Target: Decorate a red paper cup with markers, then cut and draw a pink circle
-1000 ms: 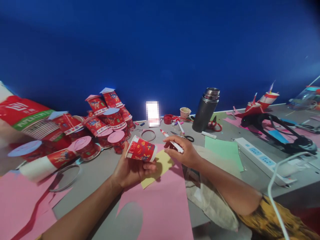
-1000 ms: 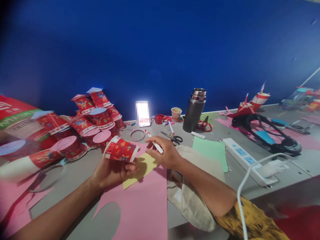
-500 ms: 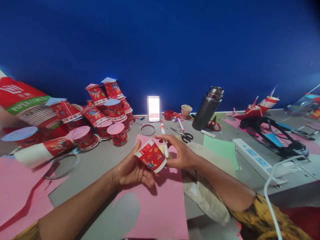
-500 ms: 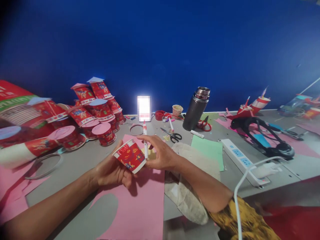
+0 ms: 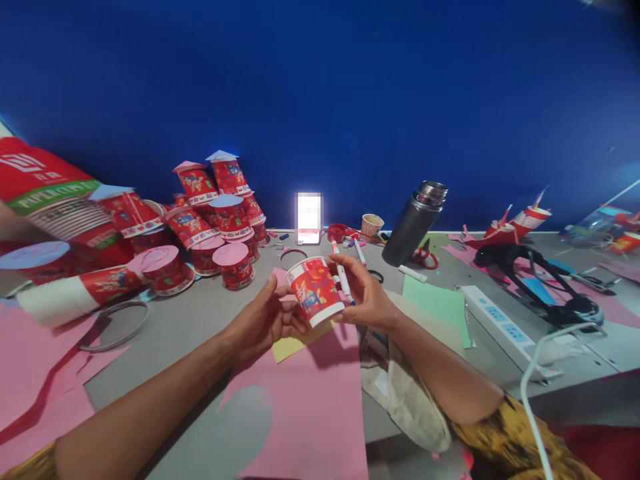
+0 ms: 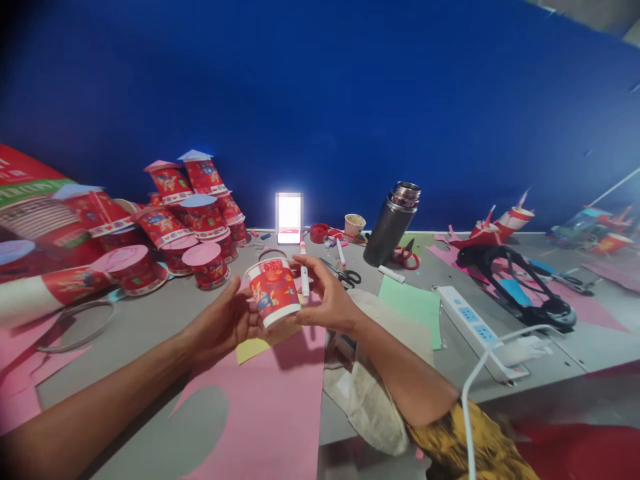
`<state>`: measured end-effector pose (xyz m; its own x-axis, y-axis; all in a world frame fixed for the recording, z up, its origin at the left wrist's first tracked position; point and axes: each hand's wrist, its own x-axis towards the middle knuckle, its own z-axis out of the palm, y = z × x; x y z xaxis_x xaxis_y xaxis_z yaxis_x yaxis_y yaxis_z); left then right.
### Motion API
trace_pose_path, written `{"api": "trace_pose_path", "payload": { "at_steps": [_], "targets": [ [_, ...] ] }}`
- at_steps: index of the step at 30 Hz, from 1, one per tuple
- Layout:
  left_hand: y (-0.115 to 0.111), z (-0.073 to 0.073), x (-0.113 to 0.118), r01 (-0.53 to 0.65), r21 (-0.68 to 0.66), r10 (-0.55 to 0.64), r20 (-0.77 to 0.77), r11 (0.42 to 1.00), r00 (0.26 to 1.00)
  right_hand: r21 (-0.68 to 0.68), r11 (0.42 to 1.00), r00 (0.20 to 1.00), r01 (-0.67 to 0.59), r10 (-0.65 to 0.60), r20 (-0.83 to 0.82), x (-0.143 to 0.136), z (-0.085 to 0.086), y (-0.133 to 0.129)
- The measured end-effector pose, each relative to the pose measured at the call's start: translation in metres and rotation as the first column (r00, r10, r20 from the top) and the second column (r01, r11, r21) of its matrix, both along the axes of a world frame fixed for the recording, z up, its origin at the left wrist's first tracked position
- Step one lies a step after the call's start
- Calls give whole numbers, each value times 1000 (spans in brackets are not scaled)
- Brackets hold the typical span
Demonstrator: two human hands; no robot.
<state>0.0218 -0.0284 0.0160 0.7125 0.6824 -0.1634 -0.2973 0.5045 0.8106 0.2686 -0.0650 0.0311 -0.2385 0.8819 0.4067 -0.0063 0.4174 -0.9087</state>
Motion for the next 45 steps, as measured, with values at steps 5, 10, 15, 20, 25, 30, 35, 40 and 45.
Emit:
{"api": "trace_pose_path", "payload": {
  "at_steps": [5, 10, 15, 20, 25, 30, 35, 40, 45],
  "targets": [
    [0, -2, 0, -308, 406, 352, -37, 861, 935, -64, 997, 999, 33, -33, -2, 1, -2, 6],
    [-5, 0, -2, -259, 669, 400, -64, 697, 914, -65, 988, 988, 137, -132, 78, -2, -1, 2],
    [-14, 2, 2, -222, 758, 438, -93, 613, 894, -36, 984, 977, 174, -168, 128, -7, -2, 0],
    [-18, 3, 3, -216, 727, 453, -145, 652, 880, -42, 987, 973, 156, -146, 180, -12, -8, -2],
    [-17, 5, 4, -258, 702, 485, -141, 663, 863, -8, 991, 967, 131, -126, 222, -6, -5, -1],
    [-9, -3, 2, -228, 761, 498, -141, 608, 855, 155, 967, 971, 201, -217, 97, -2, 10, -11],
    [-5, -9, 1, -219, 758, 475, -134, 615, 870, 340, 915, 964, 215, -255, 77, -8, 20, -31],
    [-7, -5, 3, -225, 720, 444, -128, 657, 887, 497, 852, 946, 167, -281, 163, -17, 26, -36],
    [-9, -2, 6, -236, 709, 445, -121, 664, 887, 538, 825, 936, 171, -307, 174, -20, 24, -34]
  ]
}}
